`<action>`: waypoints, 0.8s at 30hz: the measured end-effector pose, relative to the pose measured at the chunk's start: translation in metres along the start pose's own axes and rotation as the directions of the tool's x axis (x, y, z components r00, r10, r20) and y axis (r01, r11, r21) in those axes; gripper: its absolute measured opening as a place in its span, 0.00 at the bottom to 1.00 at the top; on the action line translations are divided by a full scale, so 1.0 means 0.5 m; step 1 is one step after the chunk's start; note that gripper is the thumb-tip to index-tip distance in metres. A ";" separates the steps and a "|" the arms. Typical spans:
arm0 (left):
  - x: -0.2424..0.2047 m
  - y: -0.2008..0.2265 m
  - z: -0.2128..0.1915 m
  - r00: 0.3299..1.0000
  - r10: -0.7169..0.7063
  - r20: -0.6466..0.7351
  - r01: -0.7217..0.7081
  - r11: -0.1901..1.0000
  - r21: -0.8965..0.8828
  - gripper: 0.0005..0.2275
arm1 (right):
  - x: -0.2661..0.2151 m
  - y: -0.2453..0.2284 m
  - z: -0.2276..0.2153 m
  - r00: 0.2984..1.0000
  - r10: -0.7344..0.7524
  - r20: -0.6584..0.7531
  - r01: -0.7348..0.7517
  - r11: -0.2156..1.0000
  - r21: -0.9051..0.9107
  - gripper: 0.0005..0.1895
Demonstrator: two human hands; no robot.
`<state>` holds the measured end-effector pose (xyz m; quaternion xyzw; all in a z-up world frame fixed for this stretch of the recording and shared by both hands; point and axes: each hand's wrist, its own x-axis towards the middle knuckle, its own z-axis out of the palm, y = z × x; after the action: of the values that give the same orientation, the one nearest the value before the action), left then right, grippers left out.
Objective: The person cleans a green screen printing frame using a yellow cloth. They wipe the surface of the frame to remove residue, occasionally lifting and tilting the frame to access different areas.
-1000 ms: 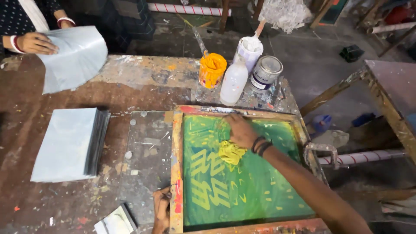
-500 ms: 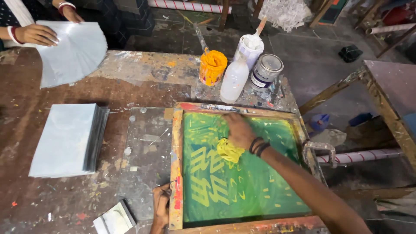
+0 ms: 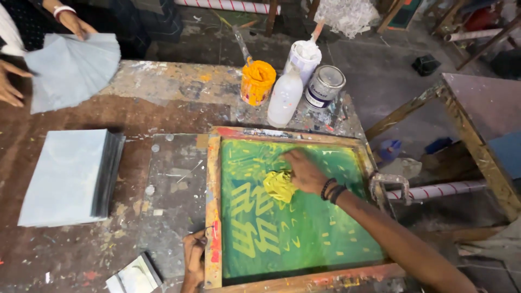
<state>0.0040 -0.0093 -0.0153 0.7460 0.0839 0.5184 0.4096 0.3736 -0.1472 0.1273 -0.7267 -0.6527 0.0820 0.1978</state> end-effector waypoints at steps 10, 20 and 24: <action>0.086 0.077 -0.014 0.845 -0.504 0.176 0.531 0.829 -0.177 0.20 | 0.036 0.007 0.020 0.997 0.060 -0.050 -0.061 0.998 -0.016 0.35; 0.022 0.016 -0.005 0.814 -0.543 0.207 0.580 0.731 -0.360 0.21 | 0.096 -0.001 0.032 0.997 0.053 -0.049 -0.055 0.998 -0.042 0.35; 0.090 0.085 -0.011 0.776 -0.585 0.236 0.628 0.682 -0.375 0.22 | 0.075 -0.032 0.010 0.999 -0.001 0.052 0.003 0.999 -0.033 0.35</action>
<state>0.0066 -0.0092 0.0468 0.5893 0.1886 0.3217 0.7167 0.3620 -0.1085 0.1344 -0.7269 -0.6596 0.0899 0.1687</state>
